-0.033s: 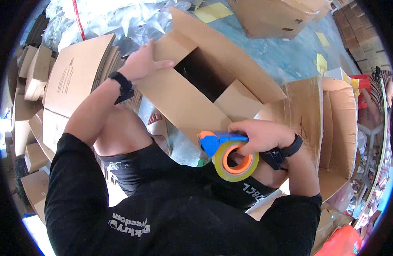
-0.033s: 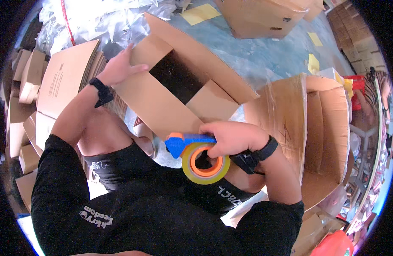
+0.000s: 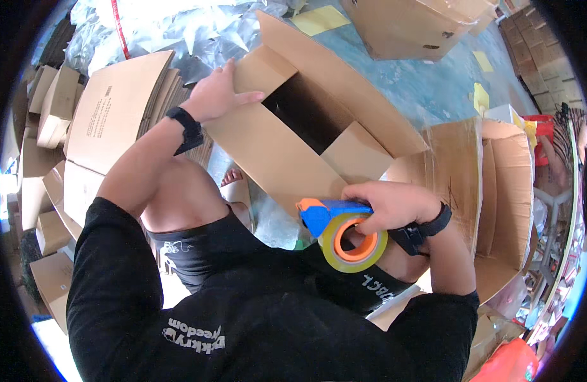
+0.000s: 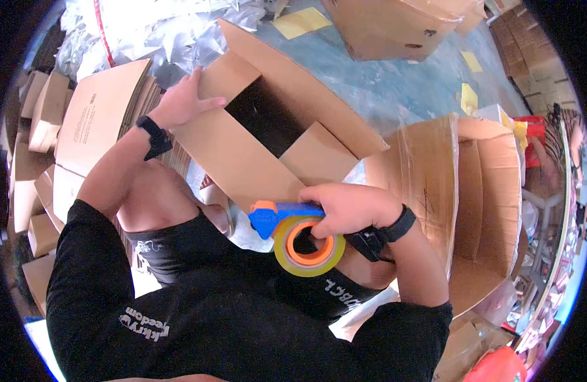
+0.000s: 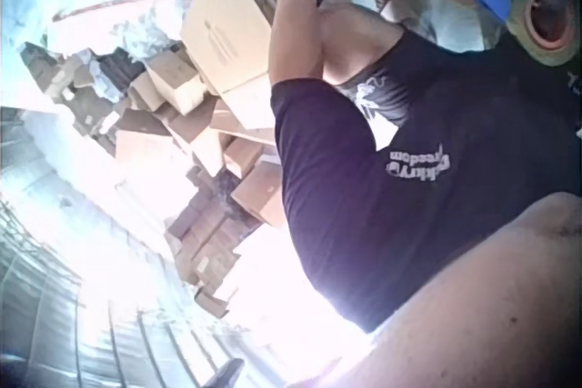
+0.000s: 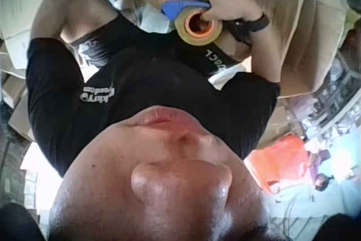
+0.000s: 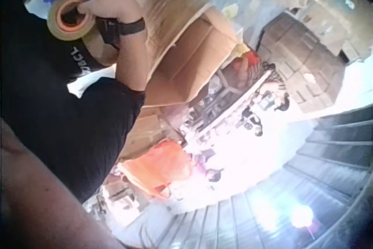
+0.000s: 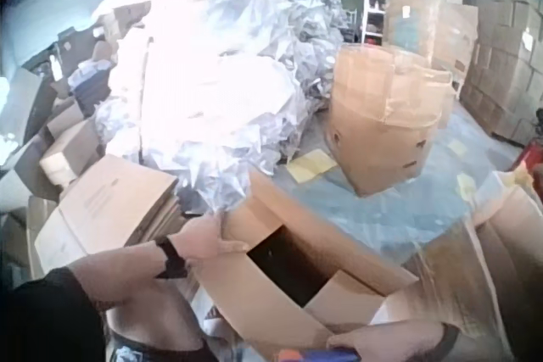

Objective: Assembling and taping the bottoms of cardboard boxes.

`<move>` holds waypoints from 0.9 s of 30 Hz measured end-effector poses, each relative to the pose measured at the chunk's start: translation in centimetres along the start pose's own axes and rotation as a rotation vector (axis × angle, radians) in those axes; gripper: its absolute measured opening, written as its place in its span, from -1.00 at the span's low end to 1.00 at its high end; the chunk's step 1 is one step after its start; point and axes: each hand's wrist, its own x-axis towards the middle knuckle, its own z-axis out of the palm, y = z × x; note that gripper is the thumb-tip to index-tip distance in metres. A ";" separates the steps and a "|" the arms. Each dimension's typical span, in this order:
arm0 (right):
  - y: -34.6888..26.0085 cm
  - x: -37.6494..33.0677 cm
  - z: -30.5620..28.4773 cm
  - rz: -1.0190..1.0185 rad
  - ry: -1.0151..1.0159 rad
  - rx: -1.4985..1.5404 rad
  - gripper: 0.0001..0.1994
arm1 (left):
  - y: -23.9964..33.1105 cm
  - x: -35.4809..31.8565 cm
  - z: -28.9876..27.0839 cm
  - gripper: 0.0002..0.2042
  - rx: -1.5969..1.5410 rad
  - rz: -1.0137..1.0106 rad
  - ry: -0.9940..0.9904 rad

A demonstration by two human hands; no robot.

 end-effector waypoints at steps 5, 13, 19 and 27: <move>-1.5 -0.1 -1.3 0.063 -0.025 -0.126 -0.48 | 1.1 -0.7 1.3 0.27 0.054 -0.065 0.090; 5.0 -5.1 -5.9 -0.515 1.326 0.794 -0.56 | 2.8 -2.4 2.1 0.14 0.078 -0.038 0.167; 8.9 -2.8 -7.3 -0.149 1.040 0.254 -0.62 | 2.7 -2.5 1.8 0.07 0.019 -0.035 0.173; 3.6 2.9 -3.7 0.022 0.635 0.499 -0.55 | 1.2 -1.4 3.2 -0.01 -0.049 0.187 0.181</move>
